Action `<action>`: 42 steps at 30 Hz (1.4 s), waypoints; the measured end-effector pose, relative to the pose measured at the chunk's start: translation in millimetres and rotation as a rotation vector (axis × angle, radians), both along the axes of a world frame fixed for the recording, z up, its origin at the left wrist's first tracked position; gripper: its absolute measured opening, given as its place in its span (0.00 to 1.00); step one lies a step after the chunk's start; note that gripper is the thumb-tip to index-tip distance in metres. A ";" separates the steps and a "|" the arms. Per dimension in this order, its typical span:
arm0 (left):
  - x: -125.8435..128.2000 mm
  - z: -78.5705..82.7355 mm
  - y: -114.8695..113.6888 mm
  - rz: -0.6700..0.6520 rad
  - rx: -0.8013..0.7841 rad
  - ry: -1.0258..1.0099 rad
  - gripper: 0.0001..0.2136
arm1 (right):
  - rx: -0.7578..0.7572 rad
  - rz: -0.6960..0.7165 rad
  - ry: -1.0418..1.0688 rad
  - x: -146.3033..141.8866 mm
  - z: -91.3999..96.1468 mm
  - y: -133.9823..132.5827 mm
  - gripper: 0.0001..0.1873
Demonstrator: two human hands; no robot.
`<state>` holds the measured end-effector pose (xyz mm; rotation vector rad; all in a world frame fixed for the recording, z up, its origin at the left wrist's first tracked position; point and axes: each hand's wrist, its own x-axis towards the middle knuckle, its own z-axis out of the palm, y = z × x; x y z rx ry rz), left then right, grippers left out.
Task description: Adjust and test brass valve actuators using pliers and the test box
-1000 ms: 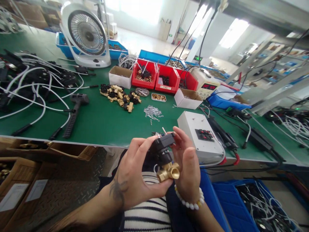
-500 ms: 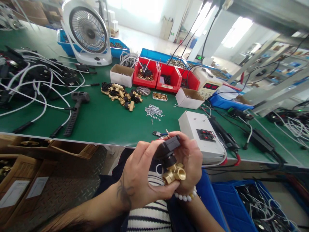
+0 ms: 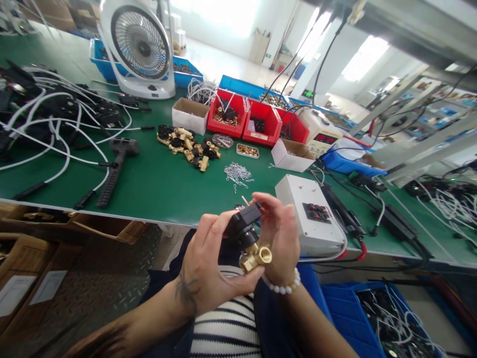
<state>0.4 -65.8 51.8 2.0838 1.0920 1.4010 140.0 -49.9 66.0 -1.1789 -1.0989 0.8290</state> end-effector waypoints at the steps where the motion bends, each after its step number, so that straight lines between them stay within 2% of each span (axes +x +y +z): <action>1: -2.1 0.6 0.1 0.004 -0.004 -0.012 0.32 | 0.082 -0.088 -0.126 17.0 4.0 9.8 0.23; 3: -5.6 2.6 -0.4 0.005 0.001 -0.026 0.33 | 0.167 -0.274 -0.451 64.4 13.6 33.9 0.17; 5: -7.8 4.6 -2.1 0.002 0.035 -0.039 0.34 | 0.099 -0.416 -0.755 119.0 21.6 59.5 0.16; 6: -8.2 5.3 -3.1 -0.001 0.062 -0.051 0.35 | 0.010 -0.432 -0.832 143.9 23.9 70.7 0.16; 8: -8.2 6.0 -5.2 -0.006 0.118 -0.074 0.37 | -0.186 -0.323 -0.876 181.1 24.6 87.1 0.16; 10: -7.7 6.5 -6.9 -0.012 0.168 -0.087 0.39 | -0.311 -0.162 -0.869 199.2 21.3 95.1 0.15; 12: -7.6 7.3 -8.1 -0.015 0.194 -0.069 0.38 | -0.369 -0.050 -0.853 203.8 16.8 98.1 0.15; 17: -9.2 10.6 -9.6 0.003 0.236 -0.023 0.35 | -0.360 -0.043 -0.848 202.4 15.3 108.3 0.15; 20: -9.7 11.0 -10.1 0.022 0.252 -0.014 0.35 | -0.261 -0.114 -0.879 184.9 22.5 107.1 0.16; 23: -9.0 11.0 -10.4 0.043 0.249 0.002 0.33 | -0.032 -0.201 -0.820 133.6 28.1 77.3 0.20; 24: -8.6 11.1 -10.6 0.050 0.249 0.007 0.33 | 0.119 -0.197 -0.673 110.7 28.9 60.6 0.20; 25: -8.3 11.3 -10.8 0.057 0.246 0.009 0.32 | 0.234 -0.135 -0.509 87.0 29.1 41.9 0.20; 26: -7.9 11.5 -11.1 0.064 0.244 0.008 0.32 | 0.293 -0.054 -0.363 64.0 28.9 22.6 0.21; 27: -7.5 11.8 -11.5 0.065 0.244 0.004 0.33 | 0.293 0.020 -0.252 43.1 28.3 4.3 0.23; 29: -6.5 12.1 -12.3 0.065 0.248 -0.006 0.34 | 0.201 0.104 -0.094 10.9 26.7 -24.5 0.26; 31: -5.1 12.2 -13.3 0.055 0.251 -0.018 0.35 | 0.157 0.105 -0.011 -7.3 25.4 -39.2 0.26; 38: 3.3 13.4 -19.3 0.021 0.150 -0.055 0.37 | 0.185 -0.100 0.181 -25.3 31.9 -32.3 0.22; 42: 6.0 15.0 -21.7 0.072 0.134 -0.069 0.37 | 0.158 -0.084 0.168 -28.2 34.5 -32.4 0.26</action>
